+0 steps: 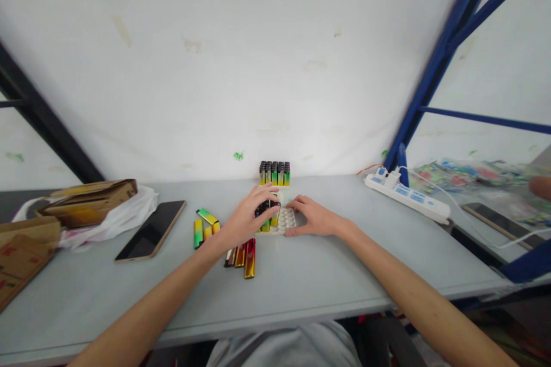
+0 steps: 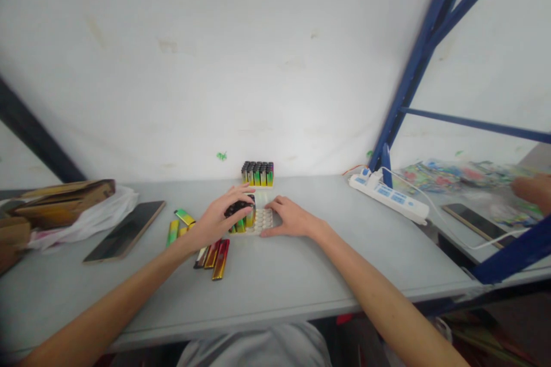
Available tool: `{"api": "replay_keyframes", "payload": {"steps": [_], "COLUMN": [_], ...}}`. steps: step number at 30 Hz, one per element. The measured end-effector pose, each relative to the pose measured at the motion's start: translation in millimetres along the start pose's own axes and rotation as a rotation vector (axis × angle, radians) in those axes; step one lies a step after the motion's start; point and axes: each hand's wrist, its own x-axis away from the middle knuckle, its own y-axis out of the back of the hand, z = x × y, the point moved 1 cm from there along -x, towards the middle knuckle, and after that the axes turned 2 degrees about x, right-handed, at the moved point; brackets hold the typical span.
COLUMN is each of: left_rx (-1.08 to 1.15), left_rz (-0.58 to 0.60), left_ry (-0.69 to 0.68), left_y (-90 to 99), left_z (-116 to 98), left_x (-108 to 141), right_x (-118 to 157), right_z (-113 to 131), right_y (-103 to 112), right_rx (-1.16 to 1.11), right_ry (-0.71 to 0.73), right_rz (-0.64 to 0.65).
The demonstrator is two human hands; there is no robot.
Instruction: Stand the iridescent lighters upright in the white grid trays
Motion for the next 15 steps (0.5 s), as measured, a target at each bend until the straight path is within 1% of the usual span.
{"api": "replay_keyframes", "payload": {"steps": [2, 5, 10, 15], "left_rx": [-0.074, -0.14, -0.163, -0.159], "left_rz": [0.01, 0.029, 0.026, 0.013], "left_ry": [-0.008, -0.007, 0.012, 0.033], "left_y": [2.8, 6.5, 7.0, 2.3], "left_z": [4.3, 4.1, -1.3, -0.3], "left_x": [0.3, 0.6, 1.5, 3.6], "right_x": [0.0, -0.1, -0.2, -0.3], "right_z": [-0.9, -1.3, -0.6, -0.4], "right_y": [-0.6, -0.4, 0.7, 1.1], "right_rx": [-0.003, -0.004, -0.01, -0.007], "right_ry": [0.006, 0.011, 0.01, 0.015], "right_rz": [-0.007, -0.008, -0.002, 0.002]}}
